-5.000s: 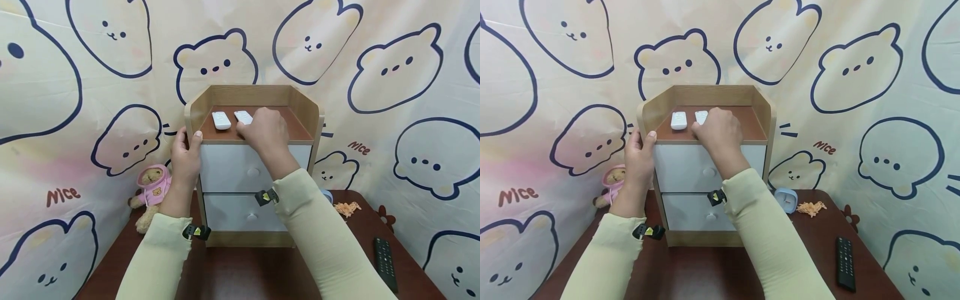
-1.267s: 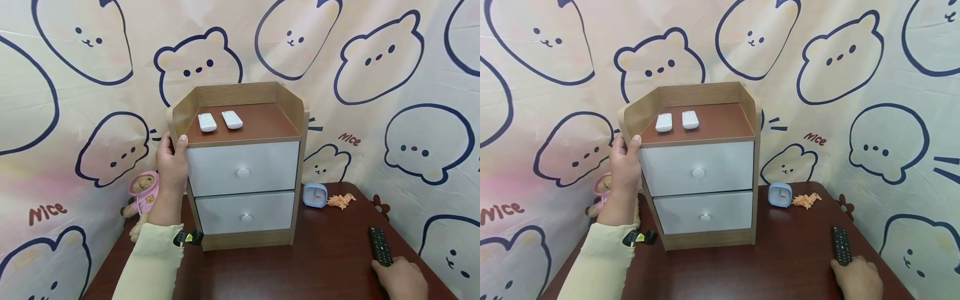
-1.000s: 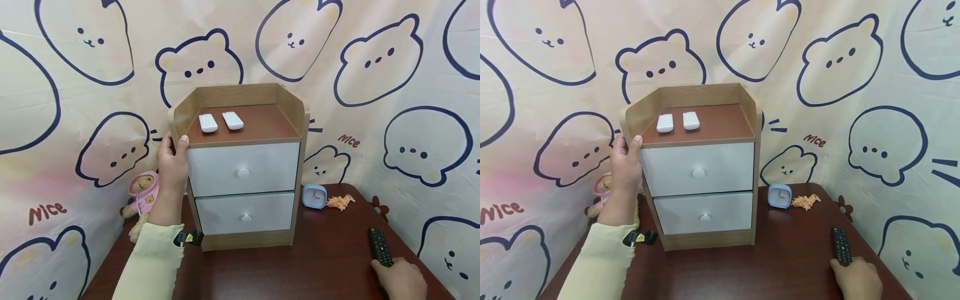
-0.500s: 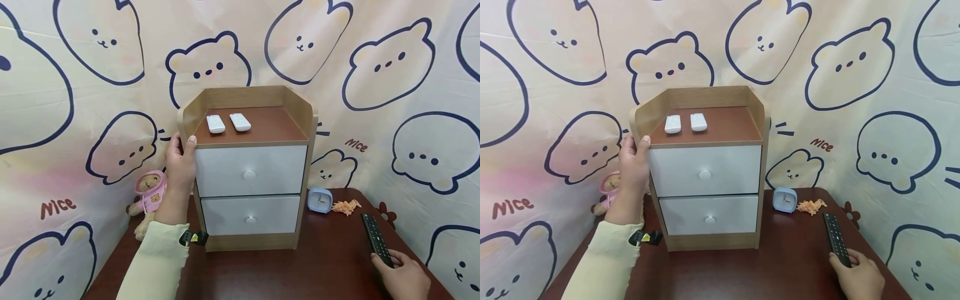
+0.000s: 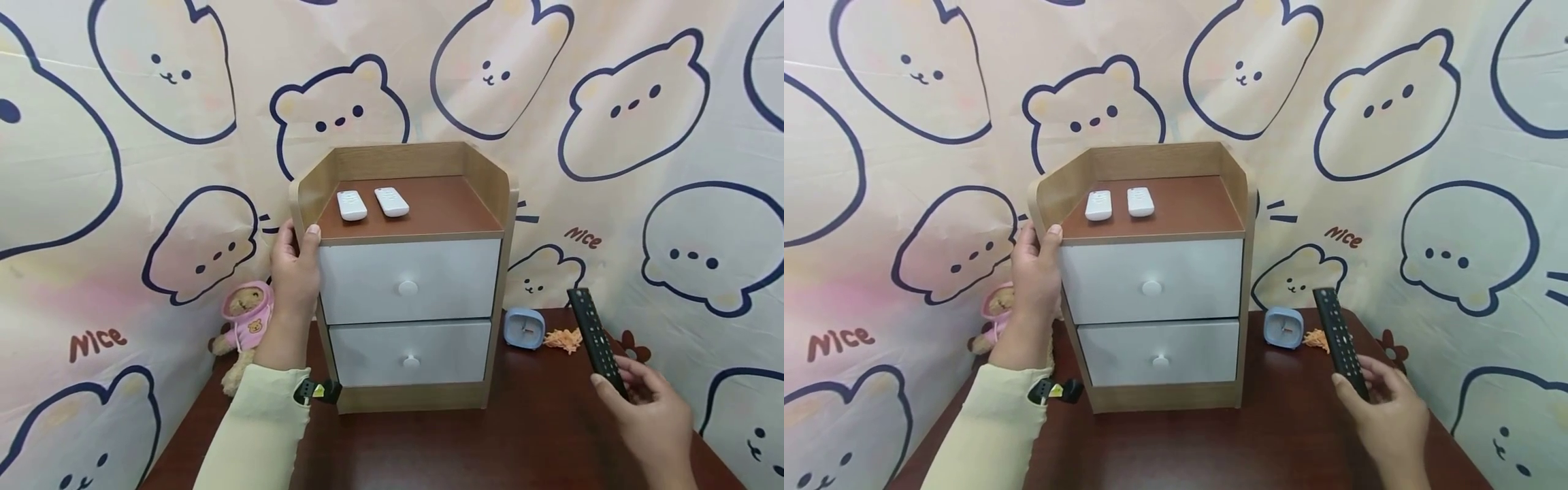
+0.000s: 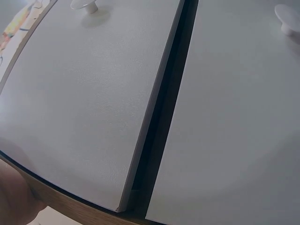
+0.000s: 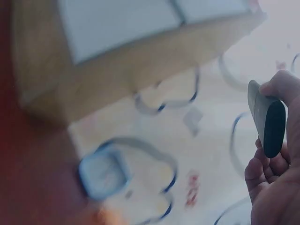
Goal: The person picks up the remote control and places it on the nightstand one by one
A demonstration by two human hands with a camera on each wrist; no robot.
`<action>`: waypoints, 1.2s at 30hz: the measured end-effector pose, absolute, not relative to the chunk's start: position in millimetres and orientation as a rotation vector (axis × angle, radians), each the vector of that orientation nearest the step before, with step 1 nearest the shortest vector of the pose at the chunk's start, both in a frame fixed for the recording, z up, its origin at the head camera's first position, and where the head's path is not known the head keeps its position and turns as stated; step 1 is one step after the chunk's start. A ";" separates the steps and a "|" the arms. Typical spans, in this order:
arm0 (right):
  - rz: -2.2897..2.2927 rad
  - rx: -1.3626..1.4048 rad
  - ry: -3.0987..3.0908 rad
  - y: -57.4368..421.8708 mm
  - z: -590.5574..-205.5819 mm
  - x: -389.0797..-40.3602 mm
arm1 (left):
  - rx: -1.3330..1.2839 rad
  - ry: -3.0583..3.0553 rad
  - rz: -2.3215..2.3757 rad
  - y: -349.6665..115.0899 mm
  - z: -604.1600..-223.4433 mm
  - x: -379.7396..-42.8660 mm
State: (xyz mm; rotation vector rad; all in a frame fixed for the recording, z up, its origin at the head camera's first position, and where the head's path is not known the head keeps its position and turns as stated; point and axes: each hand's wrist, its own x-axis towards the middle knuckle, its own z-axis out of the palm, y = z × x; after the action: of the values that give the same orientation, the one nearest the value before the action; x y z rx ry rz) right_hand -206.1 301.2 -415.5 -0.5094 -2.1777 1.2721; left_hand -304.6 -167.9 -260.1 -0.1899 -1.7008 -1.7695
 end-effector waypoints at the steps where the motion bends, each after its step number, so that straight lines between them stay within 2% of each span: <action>1: 1.283 -0.468 -2.145 295.7 -407.2 -204.7 | -0.192 -1.696 -1.772 -168.0 -260.2 -304.6; 10: 1.364 -0.095 -1.942 243.2 -334.3 -199.1 | -0.206 -1.676 -1.784 -167.7 -262.3 -305.5; 17: 1.283 0.112 -1.955 200.8 -273.7 -213.9 | -0.196 -1.679 -1.768 -168.4 -260.1 -306.2; 25: 1.092 0.188 -2.024 154.4 -222.4 -234.5 | -0.213 -1.673 -1.757 -168.9 -260.9 -306.9; 36: 0.840 0.231 -2.158 96.8 -183.2 -278.5 | -0.222 -1.660 -1.789 -169.7 -262.0 -308.3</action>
State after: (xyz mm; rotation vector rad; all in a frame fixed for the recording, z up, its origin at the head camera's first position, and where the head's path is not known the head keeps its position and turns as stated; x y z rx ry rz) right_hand -278.5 96.8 -183.2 0.2312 -2.1583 0.8399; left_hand -308.3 -169.7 -262.0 -0.2220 -1.6600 -1.7893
